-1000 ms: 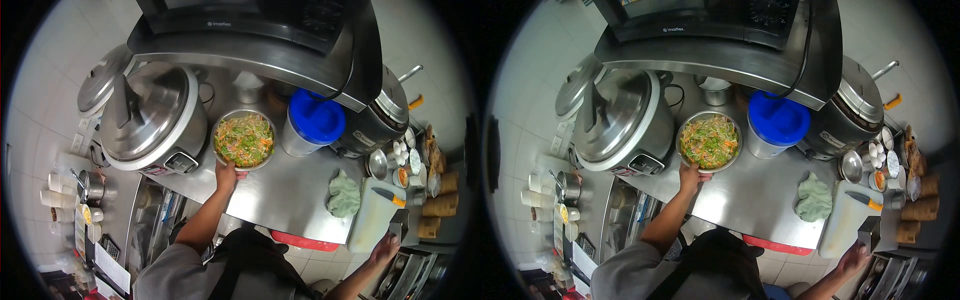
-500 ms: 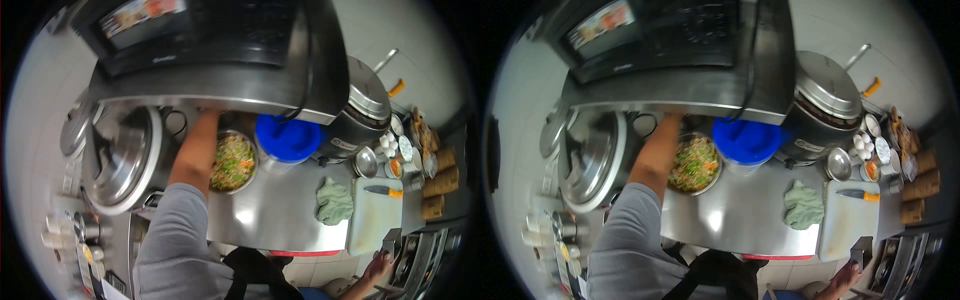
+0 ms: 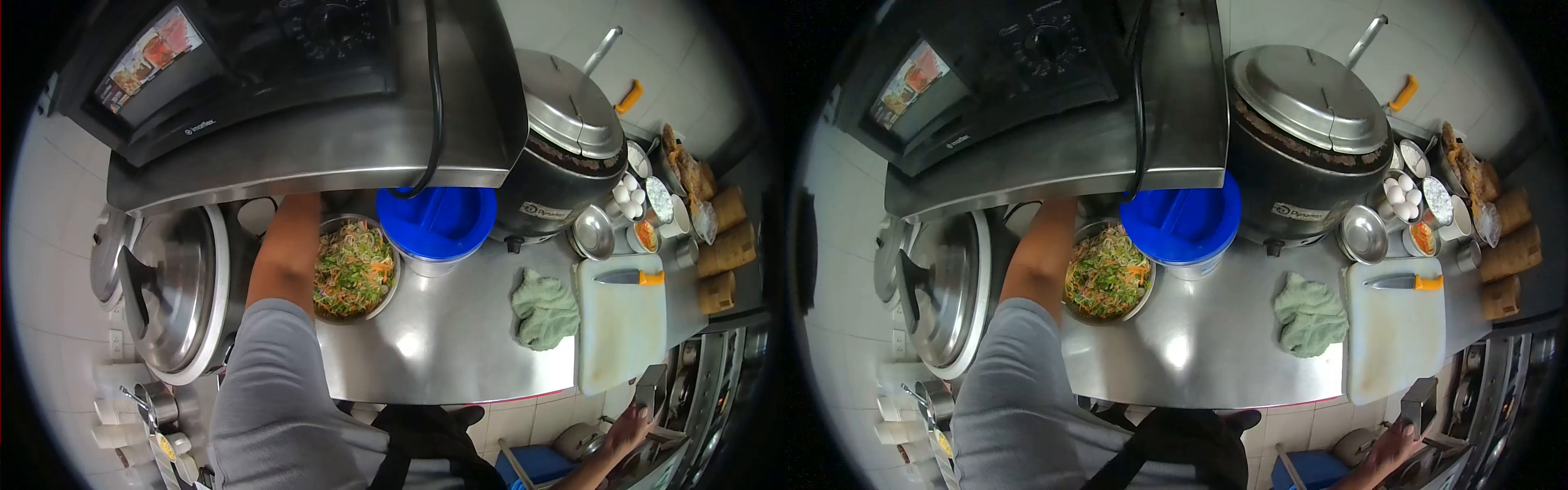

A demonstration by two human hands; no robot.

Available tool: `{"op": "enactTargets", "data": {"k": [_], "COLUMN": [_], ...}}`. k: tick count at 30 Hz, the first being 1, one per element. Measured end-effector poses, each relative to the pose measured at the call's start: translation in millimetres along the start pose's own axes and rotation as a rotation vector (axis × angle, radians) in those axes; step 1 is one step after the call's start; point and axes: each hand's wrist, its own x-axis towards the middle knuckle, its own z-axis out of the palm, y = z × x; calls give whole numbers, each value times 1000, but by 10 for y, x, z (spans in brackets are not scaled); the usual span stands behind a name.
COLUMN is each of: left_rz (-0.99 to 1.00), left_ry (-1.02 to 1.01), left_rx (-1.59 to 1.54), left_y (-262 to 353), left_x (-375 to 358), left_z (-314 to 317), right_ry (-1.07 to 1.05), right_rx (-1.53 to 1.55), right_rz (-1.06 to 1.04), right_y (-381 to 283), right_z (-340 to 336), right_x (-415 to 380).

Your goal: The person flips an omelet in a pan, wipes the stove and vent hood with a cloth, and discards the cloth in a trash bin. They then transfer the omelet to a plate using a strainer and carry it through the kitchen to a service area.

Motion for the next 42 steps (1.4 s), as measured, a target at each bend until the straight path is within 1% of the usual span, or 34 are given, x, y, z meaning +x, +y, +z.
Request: {"op": "enactTargets", "data": {"k": [2,5,9,12,15,17,18,21,23,26,27,29,30,31,32,33,34,35,36,37,38,39,40,41,42], "left_rz": [-1,-3,-4,-1,-9,-14,-14,-17,-23,-29,-32,-43,-54,-74,-127,158,215,-405,-437,-490,-586,-493,-455,-398,-316], "left_ry": [3,5,22,38,53,59,64,73,87,105,117,141,160,186,200,-19,470,91,273,454,507,539,487,377,224], "left_rx": [-8,-12,-14,-30,-46,-54,-62,-74,-94,-115,-127,-149,-164,-173,-131,674,203,-299,-464,-635,-1105,-1152,-1220,-1496,-1602], "left_y": [-25,-40,-70,-97,-143,-169,-169,-196,-184,-188,-176,-156,-187,-223,-488,-494,-784,-510,-236,66,460,925,1202,1344,1716], "left_x": [-7,9,15,32,30,36,46,22,41,20,15,-61,-147,-252,-356,-599,-776,-988,-1239,-1458,-1646,-1857,-2076,-2270,-2506], "left_z": [-14,-12,23,28,1,-29,-39,-62,-81,-126,-147,-184,-165,-165,217,36,273,-122,-587,-1056,-1497,-1984,-2207,-2144,-2262], "right_ry": [-3,-1,1,-43,-35,79,77,24,-97,-59,-53,25,51,61,151,122,191,200,179,280,258,261,249,236,230], "right_rx": [84,54,17,-7,53,79,81,121,143,140,144,153,218,239,190,183,164,180,236,280,312,320,289,320,348], "right_rz": [54,32,36,32,42,18,20,79,94,90,81,69,88,92,76,110,87,88,97,106,117,67,14,22,18], "right_y": [112,22,23,-14,41,81,76,51,29,-84,-71,-56,-128,-71,25,100,215,169,195,121,-6,-65,-121,-150,-140], "right_z": [-171,142,-107,-184,-256,-222,-210,-115,-127,76,44,-81,41,-51,-126,-243,-374,-257,-345,-246,-182,-200,-219,-314,-448], "right_x": [39,41,1,-12,-19,-35,-43,-43,-13,-36,-3,-44,-67,-53,-61,-60,-54,-26,-19,-16,-6,6,20,17,13]}}
